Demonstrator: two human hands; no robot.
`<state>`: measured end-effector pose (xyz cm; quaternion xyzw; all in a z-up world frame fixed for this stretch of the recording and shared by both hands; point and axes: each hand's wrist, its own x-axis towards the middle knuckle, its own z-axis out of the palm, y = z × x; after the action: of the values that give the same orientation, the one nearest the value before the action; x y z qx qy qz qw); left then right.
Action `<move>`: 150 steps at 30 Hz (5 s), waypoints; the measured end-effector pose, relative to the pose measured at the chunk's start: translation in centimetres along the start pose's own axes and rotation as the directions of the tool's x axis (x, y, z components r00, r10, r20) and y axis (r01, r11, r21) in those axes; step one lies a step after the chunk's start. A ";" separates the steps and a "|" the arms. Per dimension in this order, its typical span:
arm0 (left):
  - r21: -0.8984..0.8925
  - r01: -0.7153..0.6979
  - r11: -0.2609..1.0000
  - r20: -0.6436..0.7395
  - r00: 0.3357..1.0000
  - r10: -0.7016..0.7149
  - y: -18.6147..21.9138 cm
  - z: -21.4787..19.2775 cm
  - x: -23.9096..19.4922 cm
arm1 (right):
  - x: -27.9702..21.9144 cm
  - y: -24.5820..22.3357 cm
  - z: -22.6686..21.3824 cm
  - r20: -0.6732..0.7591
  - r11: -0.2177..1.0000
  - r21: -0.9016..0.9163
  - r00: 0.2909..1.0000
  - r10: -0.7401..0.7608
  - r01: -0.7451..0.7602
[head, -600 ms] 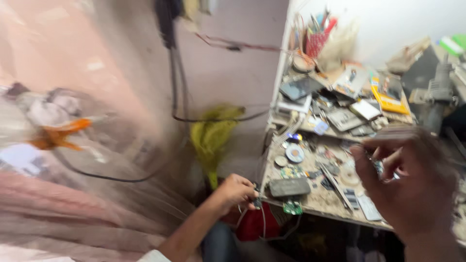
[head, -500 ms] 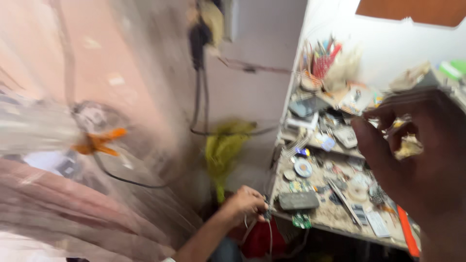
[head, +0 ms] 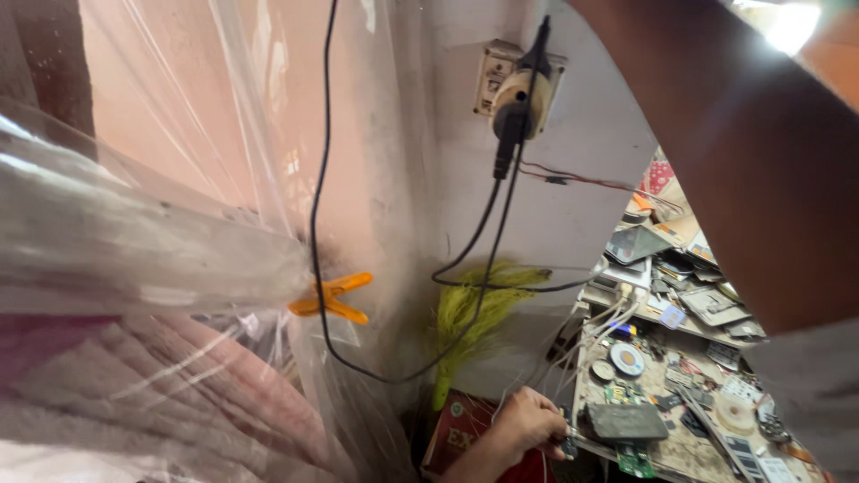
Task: The person is soldering electronic components onto a circuit board using a soldering iron and solder wire, frequently repositioning the board and the wire by hand on a cluttered workbench.
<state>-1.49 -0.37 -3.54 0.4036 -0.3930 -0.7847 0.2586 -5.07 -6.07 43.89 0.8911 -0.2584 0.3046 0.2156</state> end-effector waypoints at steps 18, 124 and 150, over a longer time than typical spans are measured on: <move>0.099 0.097 0.990 -0.062 0.994 -0.091 2.7 1.1 -1.8 | 1.0 -1.8 3.7 -0.043 0.965 0.181 0.979 0.201 -0.190; 0.146 0.071 0.987 -0.111 0.992 -0.055 3.3 1.3 -3.6 | -48.7 -11.1 9.8 0.172 0.399 0.635 0.625 0.762 -0.661; 0.162 0.062 0.985 -0.158 0.987 -0.036 4.0 1.9 -4.2 | -47.8 -11.4 10.3 0.179 0.529 0.490 0.674 0.716 -0.692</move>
<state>-0.50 1.21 2.22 0.4931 -0.4256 -0.7217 0.2342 -26.42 12.89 2.66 0.7264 -0.4978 0.4426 -0.1693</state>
